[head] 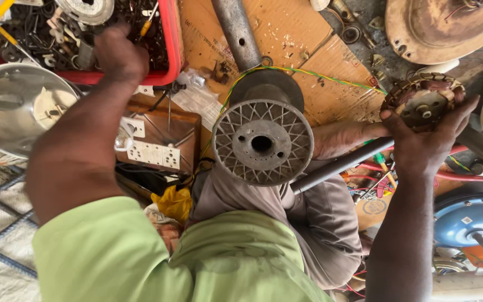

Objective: The person dismantles a ceiling fan motor by removing parts with a screwdriver, hammering a metal rod into the shaft, and stripping wires.

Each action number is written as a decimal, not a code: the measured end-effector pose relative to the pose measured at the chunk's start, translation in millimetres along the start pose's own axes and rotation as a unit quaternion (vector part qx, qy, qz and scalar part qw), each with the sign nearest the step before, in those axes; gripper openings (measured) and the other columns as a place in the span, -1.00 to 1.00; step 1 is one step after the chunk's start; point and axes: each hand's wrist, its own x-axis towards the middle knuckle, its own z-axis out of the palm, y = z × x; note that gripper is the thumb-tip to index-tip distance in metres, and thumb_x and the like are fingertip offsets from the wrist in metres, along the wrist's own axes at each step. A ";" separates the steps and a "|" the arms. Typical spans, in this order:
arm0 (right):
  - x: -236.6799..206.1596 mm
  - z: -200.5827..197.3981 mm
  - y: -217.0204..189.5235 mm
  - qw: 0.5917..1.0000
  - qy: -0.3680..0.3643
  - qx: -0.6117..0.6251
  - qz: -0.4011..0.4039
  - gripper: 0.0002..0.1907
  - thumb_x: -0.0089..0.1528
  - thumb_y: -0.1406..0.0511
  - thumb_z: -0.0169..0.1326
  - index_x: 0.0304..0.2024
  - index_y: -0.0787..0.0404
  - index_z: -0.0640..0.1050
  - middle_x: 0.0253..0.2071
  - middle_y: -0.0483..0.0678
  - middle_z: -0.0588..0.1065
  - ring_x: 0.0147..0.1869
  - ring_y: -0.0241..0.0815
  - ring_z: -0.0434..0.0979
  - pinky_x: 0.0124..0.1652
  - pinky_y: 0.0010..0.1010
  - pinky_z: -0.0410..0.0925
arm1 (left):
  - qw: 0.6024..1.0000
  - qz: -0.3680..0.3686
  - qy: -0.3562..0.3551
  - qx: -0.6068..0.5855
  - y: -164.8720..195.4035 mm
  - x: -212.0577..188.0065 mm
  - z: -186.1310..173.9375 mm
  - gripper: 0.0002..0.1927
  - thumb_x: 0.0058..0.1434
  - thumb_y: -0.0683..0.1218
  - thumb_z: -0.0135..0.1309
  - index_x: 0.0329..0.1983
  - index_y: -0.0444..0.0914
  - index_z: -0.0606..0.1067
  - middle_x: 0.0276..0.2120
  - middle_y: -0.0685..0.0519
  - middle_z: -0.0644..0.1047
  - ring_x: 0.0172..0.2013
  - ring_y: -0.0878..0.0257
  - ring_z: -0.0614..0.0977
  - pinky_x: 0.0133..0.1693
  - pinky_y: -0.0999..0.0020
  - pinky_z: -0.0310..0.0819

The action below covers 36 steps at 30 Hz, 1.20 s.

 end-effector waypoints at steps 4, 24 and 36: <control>1.1 -0.7 -7.6 1.000 0.002 -0.007 0.012 0.38 0.10 0.30 0.53 0.63 0.34 -0.20 0.64 0.33 -0.10 0.75 0.20 -0.08 0.73 -0.10 -0.05 | 0.989 -0.120 0.004 -0.083 4.1 2.0 -2.5 -0.69 0.11 -0.40 0.12 -0.09 -0.37 0.67 -0.19 -0.16 0.67 -0.20 0.14 0.73 -0.14 0.34 0.65; 6.8 5.5 -22.0 0.997 0.044 0.031 -0.046 0.34 0.11 0.30 0.65 0.56 0.43 -0.10 0.54 0.26 0.07 0.65 0.17 0.13 0.59 -0.16 0.13 | 0.816 0.068 -0.301 -0.489 173.6 14.1 -160.6 -0.88 0.37 -0.27 0.23 -0.06 -0.41 0.64 -0.26 -0.02 0.67 -0.28 0.32 0.67 -0.22 0.45 0.58; -1.1 11.3 -39.4 0.994 0.101 0.044 -0.003 0.38 -0.09 0.21 0.64 0.53 0.36 0.02 0.47 0.28 0.15 0.52 0.19 0.23 0.41 -0.14 0.27 | 0.783 0.264 -0.235 -0.512 352.6 6.3 -146.7 -0.76 0.37 -0.31 0.29 0.05 -0.44 0.52 -0.16 -0.11 0.63 -0.13 0.26 0.72 -0.18 0.47 0.70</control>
